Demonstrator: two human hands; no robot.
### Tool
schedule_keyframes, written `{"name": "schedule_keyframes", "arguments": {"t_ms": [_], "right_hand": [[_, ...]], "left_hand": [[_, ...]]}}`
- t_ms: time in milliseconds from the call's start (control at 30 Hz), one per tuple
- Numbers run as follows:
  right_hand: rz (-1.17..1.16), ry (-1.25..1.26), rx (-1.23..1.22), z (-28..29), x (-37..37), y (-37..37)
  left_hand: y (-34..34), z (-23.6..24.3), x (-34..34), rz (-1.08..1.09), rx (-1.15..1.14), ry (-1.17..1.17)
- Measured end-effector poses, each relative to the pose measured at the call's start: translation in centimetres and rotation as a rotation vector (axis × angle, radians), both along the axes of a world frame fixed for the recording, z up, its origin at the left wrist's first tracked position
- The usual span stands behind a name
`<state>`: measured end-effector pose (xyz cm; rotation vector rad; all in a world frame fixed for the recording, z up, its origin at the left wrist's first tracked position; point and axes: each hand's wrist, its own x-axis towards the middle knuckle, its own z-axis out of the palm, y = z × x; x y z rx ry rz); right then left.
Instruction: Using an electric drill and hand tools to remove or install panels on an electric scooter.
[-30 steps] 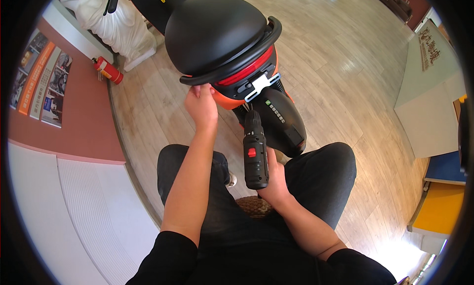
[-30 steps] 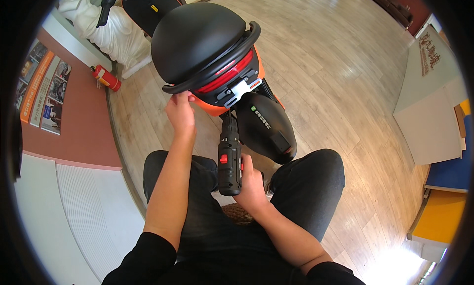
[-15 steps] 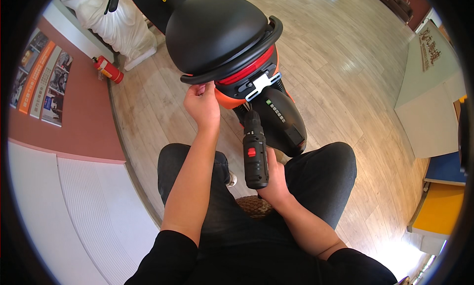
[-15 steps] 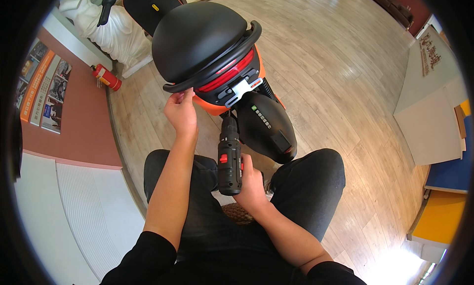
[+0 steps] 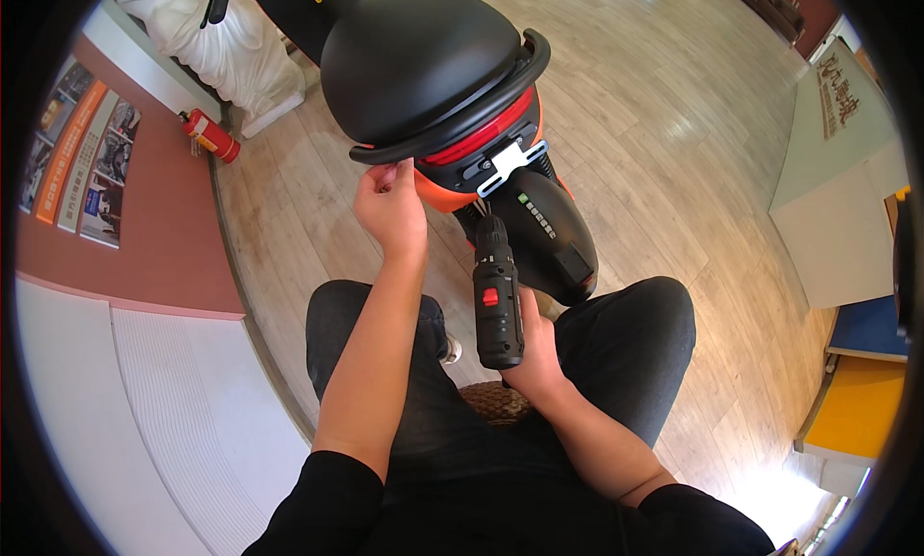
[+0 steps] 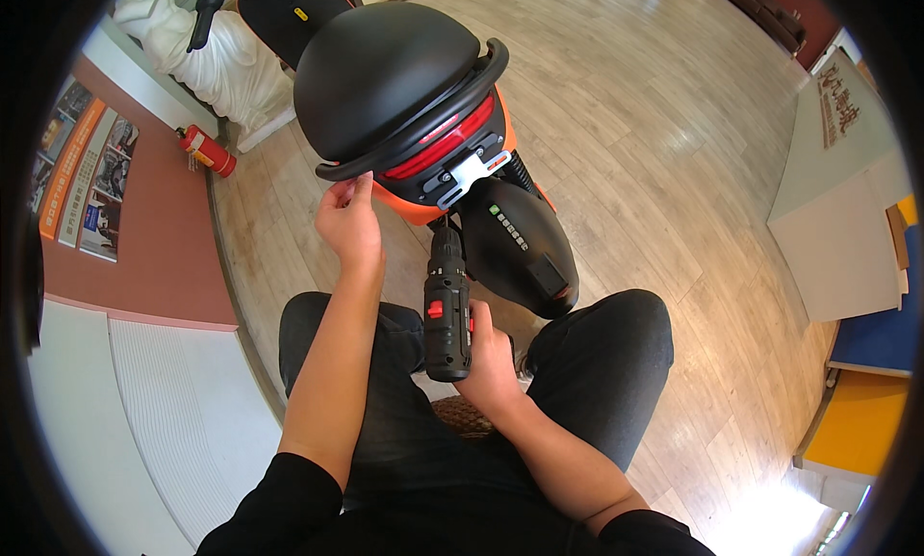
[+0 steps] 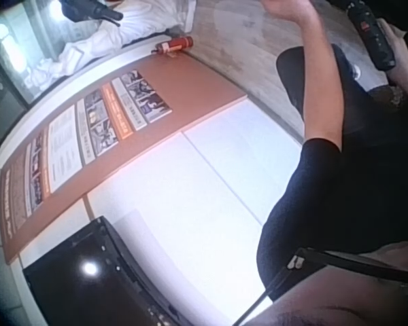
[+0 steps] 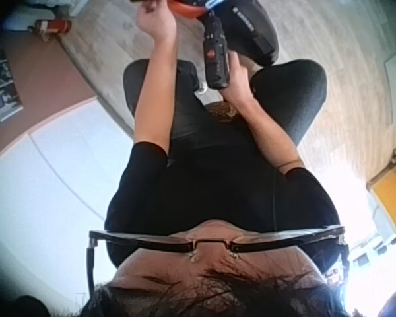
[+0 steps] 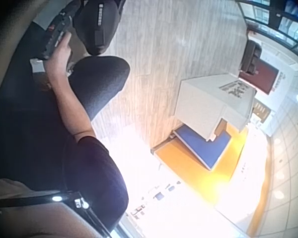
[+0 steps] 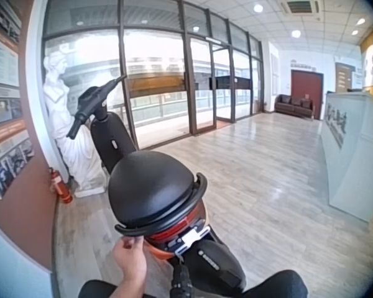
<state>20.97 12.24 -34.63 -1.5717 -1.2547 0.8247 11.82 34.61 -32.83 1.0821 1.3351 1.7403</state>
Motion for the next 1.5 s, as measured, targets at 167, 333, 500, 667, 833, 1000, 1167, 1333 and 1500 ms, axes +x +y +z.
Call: {"name": "schedule_keyframes", "arguments": {"t_ms": [167,333,500,667,833,1000,1167,1333,1500], "right_hand": [[0.009,0.013,0.030,0.1,-0.1,0.0],[0.008,0.023,0.010,0.0,0.0,-0.1],[0.013,0.027,0.003,0.2,-0.1,-0.1],[0.003,-0.018,0.006,-0.3,-0.2,0.0],[0.013,0.013,0.001,-1.1,-0.2,0.5],[0.019,-0.007,0.034,-2.2,-1.3,2.0],[-0.002,-0.028,0.049,-2.8,-1.6,4.0],[0.054,-0.052,0.030,-1.2,-0.5,4.2],[0.170,-0.087,-0.025,-0.2,1.3,4.7]], "left_hand": [[-0.3,0.3,0.2,0.010,-0.031,-0.008],[-0.3,0.6,0.8,0.018,-0.010,-0.009],[0.7,-0.4,0.3,0.004,-0.008,-0.022],[0.8,-0.6,0.0,-0.079,-0.079,-0.146],[-0.7,0.7,-1.7,-0.252,-0.344,-0.279],[-1.2,2.0,-4.3,-0.459,-0.572,-0.827],[-0.4,2.9,-6.0,-0.588,-0.639,-0.891],[0.2,2.8,-6.6,-0.644,-0.645,-0.670],[-1.0,4.4,-4.5,-0.634,-0.549,-0.466]]}}
